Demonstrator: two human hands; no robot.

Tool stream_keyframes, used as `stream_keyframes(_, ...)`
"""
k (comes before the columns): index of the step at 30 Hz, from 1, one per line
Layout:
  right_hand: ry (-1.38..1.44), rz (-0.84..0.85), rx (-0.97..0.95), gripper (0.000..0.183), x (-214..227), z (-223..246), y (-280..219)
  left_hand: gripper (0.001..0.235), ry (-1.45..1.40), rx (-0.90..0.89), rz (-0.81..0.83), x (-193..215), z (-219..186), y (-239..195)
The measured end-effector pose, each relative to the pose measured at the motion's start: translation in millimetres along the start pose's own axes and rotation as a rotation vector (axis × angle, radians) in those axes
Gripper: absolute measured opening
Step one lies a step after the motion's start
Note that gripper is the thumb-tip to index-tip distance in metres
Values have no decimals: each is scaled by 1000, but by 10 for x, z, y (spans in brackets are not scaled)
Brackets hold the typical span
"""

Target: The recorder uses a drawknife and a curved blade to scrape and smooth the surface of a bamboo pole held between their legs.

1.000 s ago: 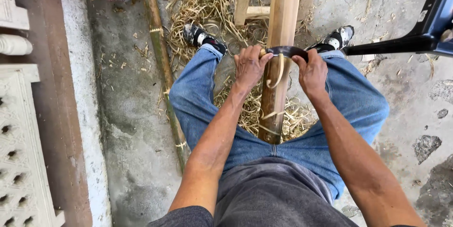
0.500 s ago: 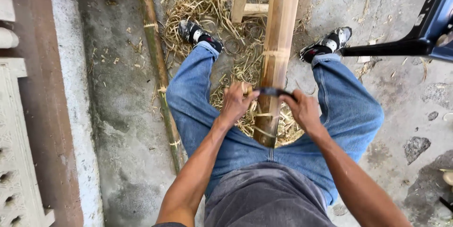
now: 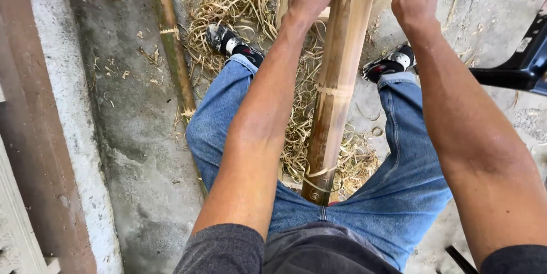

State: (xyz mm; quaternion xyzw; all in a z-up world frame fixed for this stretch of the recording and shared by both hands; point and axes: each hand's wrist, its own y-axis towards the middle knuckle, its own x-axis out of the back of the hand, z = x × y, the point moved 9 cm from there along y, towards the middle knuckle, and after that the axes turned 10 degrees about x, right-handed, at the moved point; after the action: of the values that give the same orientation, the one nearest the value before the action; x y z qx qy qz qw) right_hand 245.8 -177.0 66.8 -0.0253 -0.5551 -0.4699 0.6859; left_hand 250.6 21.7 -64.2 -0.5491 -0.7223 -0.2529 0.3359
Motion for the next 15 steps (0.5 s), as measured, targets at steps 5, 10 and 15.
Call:
stream_keyframes(5, -266, 59, -127, 37, 10, 160, -328, 47, 10, -3, -40, 189, -51, -417)
stream_keyframes(10, -101, 168, -459, 44, 27, 491, -944, 45, -49, -34, -86, 532, -108, -1260)
stream_keyframes(15, -32, 141, -473, 44, 204, 1105, -1388, 45, -34, -2, 5, 645, -39, -1988)
